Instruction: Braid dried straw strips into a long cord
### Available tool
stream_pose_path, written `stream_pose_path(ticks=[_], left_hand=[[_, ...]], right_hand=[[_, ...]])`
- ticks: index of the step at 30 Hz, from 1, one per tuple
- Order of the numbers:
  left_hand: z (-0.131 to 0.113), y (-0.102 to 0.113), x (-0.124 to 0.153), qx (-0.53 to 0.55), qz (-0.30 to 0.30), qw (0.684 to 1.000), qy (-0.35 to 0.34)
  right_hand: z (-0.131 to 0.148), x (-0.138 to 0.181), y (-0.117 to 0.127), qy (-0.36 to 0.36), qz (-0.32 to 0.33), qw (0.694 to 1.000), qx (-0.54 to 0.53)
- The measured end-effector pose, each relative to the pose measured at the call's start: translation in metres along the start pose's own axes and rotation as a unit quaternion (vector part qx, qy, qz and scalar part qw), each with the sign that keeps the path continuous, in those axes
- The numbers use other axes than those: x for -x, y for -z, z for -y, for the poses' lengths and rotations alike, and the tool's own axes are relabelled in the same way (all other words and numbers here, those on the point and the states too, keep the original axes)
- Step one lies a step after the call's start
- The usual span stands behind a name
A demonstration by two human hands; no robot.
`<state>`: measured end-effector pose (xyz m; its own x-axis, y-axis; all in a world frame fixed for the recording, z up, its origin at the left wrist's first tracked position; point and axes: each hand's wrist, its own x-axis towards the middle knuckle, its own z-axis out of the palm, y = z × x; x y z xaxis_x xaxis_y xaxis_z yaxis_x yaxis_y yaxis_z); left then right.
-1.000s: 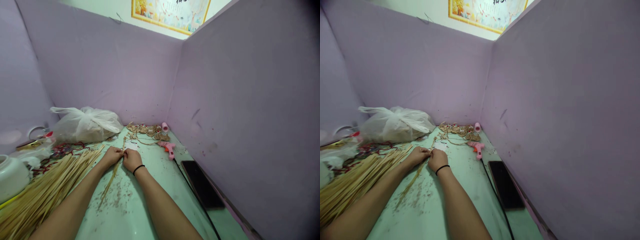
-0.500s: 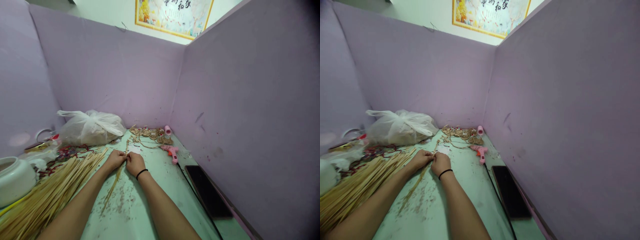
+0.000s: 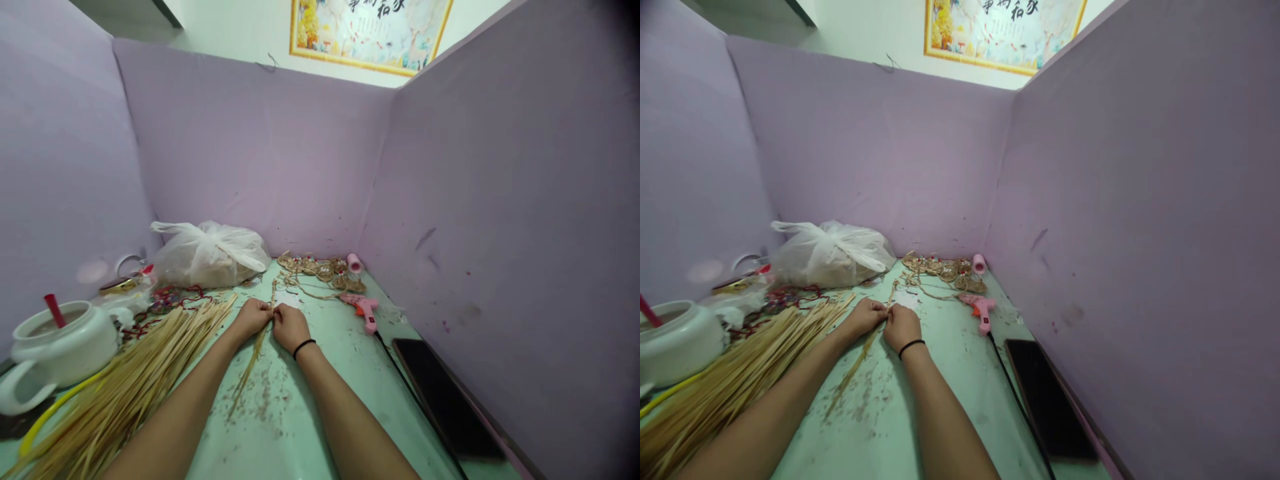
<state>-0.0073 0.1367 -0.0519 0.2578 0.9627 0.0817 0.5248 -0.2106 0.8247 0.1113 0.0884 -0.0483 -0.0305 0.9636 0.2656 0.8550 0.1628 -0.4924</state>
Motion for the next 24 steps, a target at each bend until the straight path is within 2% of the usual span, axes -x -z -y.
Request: stream_pose_path(ticks=[24], left_hand=[[0.010, -0.003, -0.005, 0.009, 0.002, 1.000, -0.014]], right_hand=[[0.001, 0.001, 0.002, 0.001, 0.000, 1.000, -0.003]])
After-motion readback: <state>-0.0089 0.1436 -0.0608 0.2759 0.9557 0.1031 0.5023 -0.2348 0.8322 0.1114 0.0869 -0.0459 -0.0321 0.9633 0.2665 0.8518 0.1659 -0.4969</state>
